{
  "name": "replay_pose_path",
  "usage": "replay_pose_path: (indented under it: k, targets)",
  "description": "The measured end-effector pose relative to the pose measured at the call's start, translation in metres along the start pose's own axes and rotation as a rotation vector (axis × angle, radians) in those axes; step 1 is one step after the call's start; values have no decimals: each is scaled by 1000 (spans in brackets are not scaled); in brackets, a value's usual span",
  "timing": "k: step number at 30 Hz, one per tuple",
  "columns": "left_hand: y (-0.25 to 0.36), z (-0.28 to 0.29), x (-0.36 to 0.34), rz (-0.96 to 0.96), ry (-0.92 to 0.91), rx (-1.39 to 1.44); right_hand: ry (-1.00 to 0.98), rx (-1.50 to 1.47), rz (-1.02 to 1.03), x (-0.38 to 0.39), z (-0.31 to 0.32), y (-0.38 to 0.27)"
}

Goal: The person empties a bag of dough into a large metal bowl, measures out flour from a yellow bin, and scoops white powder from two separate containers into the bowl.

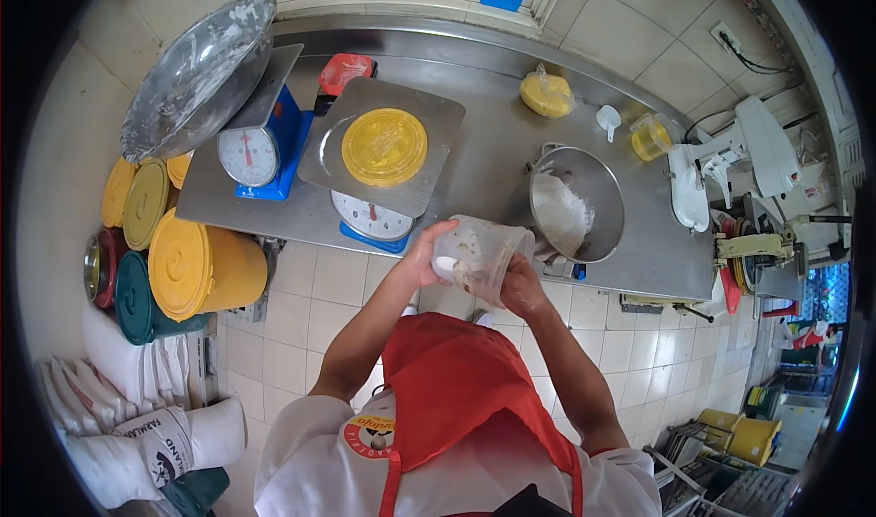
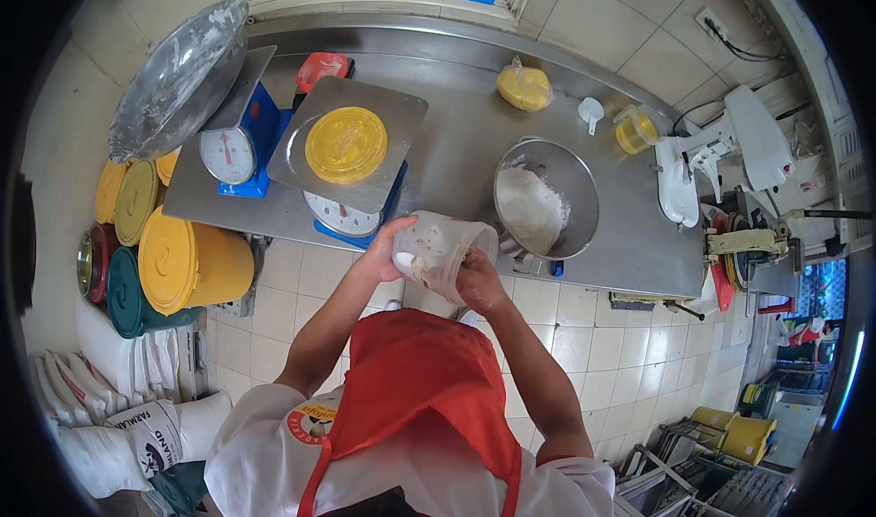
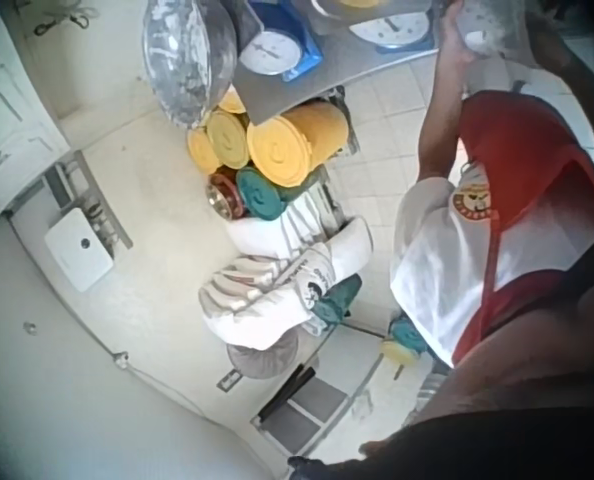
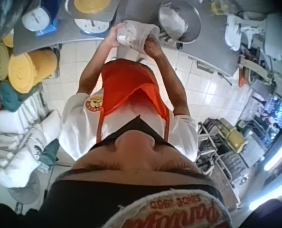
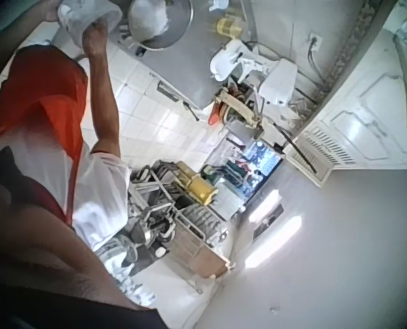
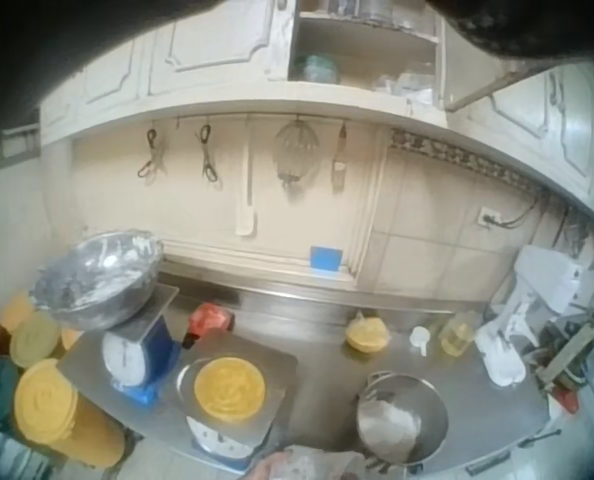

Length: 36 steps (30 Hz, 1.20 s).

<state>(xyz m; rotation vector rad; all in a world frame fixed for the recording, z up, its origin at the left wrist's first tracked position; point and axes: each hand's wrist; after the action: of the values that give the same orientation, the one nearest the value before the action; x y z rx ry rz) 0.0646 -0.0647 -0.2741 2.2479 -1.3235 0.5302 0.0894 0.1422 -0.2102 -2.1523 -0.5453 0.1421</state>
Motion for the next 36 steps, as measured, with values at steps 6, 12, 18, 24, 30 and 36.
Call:
replay_pose_path:
  k: [6,12,18,24,30,36]
  targets:
    - [-1,-4,2,17,32,-2,146,-129,-26,-5,6,3]
    - [-4,9,15,-72,-165,59,310,-164,-59,10,21,-19]
    - [-6,15,27,-92,-161,153,414,-178,128,21,45,-80]
    - [-3,14,23,-61,-119,147,479,741,545,-20,120,-101]
    - [-7,14,21,-103,-242,201,410,1789,619,-18,74,-113]
    - [-9,-8,25,-193,-288,134,-212,1212,411,13,-27,-85]
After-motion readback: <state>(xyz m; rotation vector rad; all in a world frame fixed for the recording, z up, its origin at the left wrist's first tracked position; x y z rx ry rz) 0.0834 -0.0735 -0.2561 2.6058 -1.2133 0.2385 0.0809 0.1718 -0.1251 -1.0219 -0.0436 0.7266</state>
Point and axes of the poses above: each hand's wrist, its own x-axis away from the middle knuckle, its own z-axis out of the back of the hand, y = z × x, and after that the axes turned 15 degrees about z, right-handed
